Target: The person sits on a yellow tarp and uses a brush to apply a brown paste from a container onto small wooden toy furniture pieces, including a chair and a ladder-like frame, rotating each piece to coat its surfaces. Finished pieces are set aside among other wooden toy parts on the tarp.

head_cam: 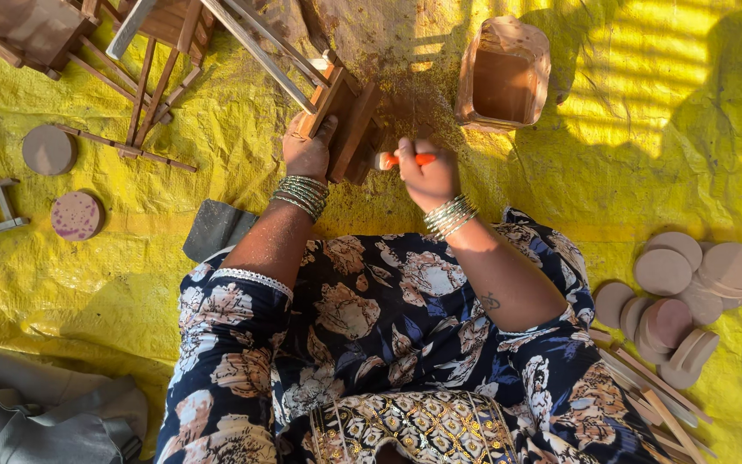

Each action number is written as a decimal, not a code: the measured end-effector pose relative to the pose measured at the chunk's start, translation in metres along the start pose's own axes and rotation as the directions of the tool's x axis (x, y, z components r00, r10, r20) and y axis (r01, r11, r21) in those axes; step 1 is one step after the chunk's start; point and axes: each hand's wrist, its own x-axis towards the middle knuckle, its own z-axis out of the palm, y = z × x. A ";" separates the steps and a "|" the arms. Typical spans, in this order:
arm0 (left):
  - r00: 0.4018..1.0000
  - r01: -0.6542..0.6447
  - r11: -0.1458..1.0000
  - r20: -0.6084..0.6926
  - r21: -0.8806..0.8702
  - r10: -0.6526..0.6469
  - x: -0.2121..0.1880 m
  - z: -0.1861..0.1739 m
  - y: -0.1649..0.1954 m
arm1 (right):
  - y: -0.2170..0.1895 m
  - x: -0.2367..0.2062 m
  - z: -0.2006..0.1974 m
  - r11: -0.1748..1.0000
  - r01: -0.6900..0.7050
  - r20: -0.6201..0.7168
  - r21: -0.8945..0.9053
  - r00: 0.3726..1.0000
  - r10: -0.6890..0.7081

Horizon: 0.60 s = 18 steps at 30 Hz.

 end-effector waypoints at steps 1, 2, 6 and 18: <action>1.000 -0.013 1.000 -0.003 0.005 0.013 0.001 0.000 -0.002 | -0.004 -0.004 0.002 0.998 0.025 -0.016 -0.055 1.000 -0.026; 1.000 -0.027 1.000 -0.005 0.011 0.027 0.003 -0.001 -0.003 | -0.007 -0.007 0.004 0.993 0.049 -0.033 -0.109 0.998 -0.053; 0.998 -0.058 0.997 -0.017 0.052 0.059 0.008 -0.006 -0.009 | -0.014 -0.016 0.008 0.977 -0.007 0.019 -0.214 1.000 0.011; 0.997 0.038 0.992 -0.055 -0.117 -0.045 0.040 -0.019 0.018 | 0.037 0.024 -0.044 0.851 0.089 -0.059 0.518 0.996 -0.068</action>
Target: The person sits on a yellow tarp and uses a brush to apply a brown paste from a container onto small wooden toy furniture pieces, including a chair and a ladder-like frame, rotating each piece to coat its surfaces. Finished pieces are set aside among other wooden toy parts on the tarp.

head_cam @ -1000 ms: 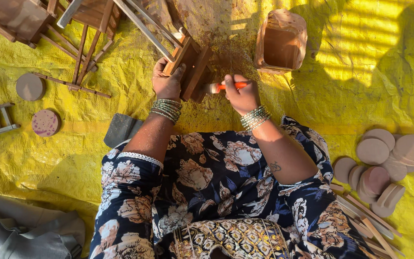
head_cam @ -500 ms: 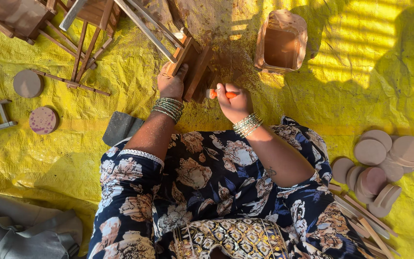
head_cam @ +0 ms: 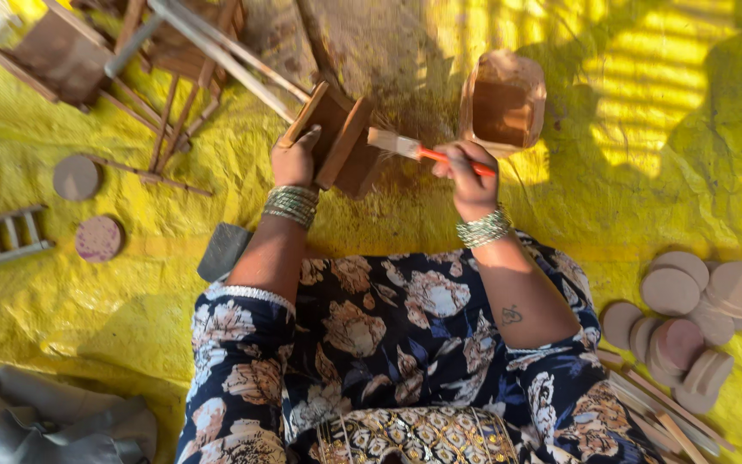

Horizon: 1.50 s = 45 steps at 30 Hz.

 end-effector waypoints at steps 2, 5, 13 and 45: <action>0.992 0.123 0.962 0.020 -0.244 -0.122 0.007 -0.006 0.027 | 0.002 0.011 -0.020 0.965 -0.010 0.009 0.263 1.000 0.007; 0.973 0.224 0.832 0.065 -0.508 -0.222 0.018 -0.012 0.058 | 0.005 0.014 -0.030 0.887 0.032 0.074 0.461 0.994 -0.075; 0.957 0.278 0.788 0.231 -0.550 -0.177 0.005 -0.028 0.052 | -0.016 0.000 -0.009 0.985 0.173 0.009 0.005 0.985 -0.173; 0.991 0.085 0.827 -0.041 -0.555 -0.129 -0.021 -0.002 0.060 | -0.045 -0.002 0.024 0.611 0.607 0.238 -0.508 0.781 -0.577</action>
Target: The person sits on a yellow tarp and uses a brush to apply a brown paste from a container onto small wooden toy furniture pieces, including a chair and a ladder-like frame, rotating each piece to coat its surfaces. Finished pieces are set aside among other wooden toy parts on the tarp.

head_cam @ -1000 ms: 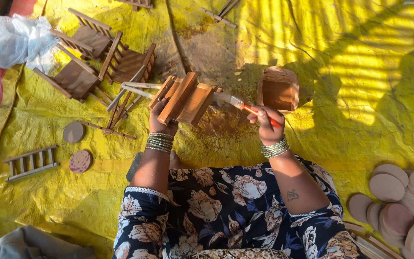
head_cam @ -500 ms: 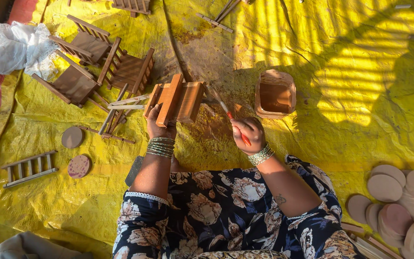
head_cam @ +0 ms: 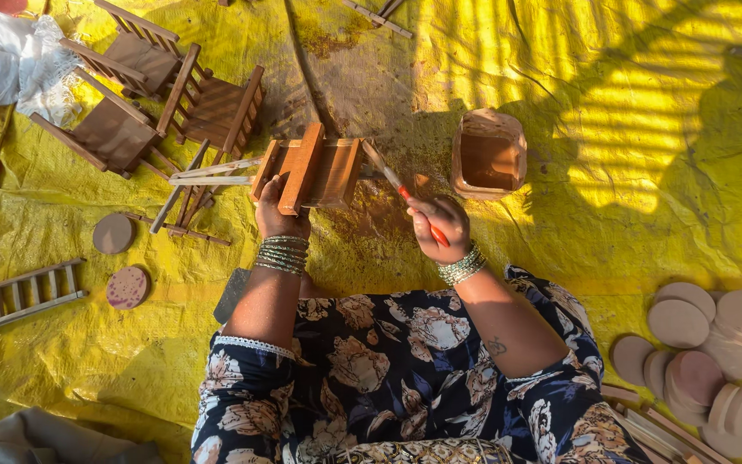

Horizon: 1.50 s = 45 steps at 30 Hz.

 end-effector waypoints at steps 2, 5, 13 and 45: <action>1.000 0.011 1.000 0.026 0.012 -0.011 -0.001 0.000 -0.003 | 0.002 -0.002 0.003 0.996 -0.093 -0.026 0.015 0.995 0.094; 0.998 -0.062 0.997 0.025 0.050 0.061 -0.002 0.000 -0.006 | 0.011 -0.008 0.007 0.963 -0.268 -0.058 0.010 0.962 0.268; 1.000 -0.030 0.999 0.012 0.018 0.029 0.000 -0.004 -0.005 | 0.037 -0.030 0.013 0.856 -0.435 -0.033 0.279 0.887 0.461; 0.899 -0.417 0.654 0.393 0.631 0.193 -0.014 -0.010 -0.047 | 0.013 -0.016 0.009 0.936 -0.266 -0.067 0.231 0.955 0.289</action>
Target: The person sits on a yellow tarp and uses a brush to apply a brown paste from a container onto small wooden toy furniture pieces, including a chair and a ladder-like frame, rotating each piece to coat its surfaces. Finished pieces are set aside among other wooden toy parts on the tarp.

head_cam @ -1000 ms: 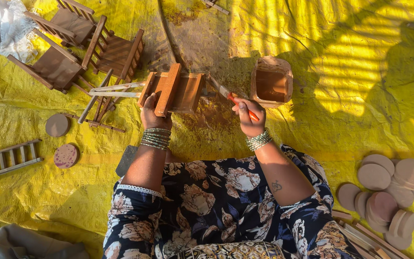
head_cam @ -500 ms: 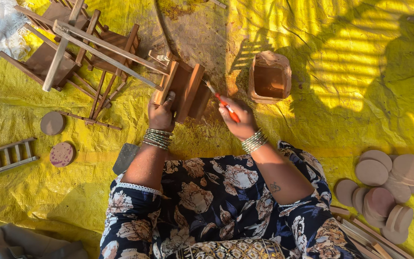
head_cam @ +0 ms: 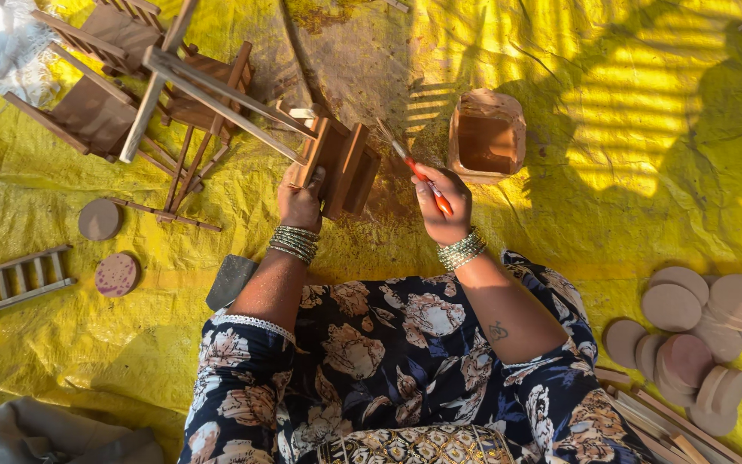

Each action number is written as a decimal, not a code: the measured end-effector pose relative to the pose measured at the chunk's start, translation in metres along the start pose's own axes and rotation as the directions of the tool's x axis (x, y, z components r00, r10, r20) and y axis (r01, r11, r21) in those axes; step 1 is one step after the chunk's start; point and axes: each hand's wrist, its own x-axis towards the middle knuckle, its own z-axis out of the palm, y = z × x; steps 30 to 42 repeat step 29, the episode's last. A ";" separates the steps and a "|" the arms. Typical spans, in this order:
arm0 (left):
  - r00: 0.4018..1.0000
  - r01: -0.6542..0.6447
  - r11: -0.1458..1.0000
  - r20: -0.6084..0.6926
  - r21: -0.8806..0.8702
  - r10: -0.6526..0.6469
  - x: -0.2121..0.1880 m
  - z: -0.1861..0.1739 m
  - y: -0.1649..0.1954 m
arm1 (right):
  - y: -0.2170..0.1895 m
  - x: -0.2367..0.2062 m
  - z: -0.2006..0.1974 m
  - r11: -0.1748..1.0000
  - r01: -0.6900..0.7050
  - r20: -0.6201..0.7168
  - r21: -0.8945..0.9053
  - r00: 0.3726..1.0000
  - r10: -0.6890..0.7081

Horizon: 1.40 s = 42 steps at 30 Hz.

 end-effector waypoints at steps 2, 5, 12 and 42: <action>0.992 0.072 0.997 0.097 0.029 -0.075 -0.009 0.011 -0.001 | 0.001 -0.001 0.004 0.997 -0.041 0.010 -0.069 0.999 0.042; 0.961 0.126 0.981 0.225 0.150 -0.158 -0.022 0.026 -0.004 | -0.002 -0.011 0.019 0.968 -0.218 0.098 -0.124 0.968 0.231; 0.898 0.325 0.916 0.382 -0.237 -0.220 -0.011 0.014 -0.012 | -0.019 -0.038 0.041 0.988 -0.115 0.243 0.100 0.966 0.087; 0.169 -0.971 0.219 0.926 0.098 0.336 -0.035 0.035 0.073 | 0.098 -0.032 -0.030 0.642 -0.734 0.523 0.221 0.645 0.557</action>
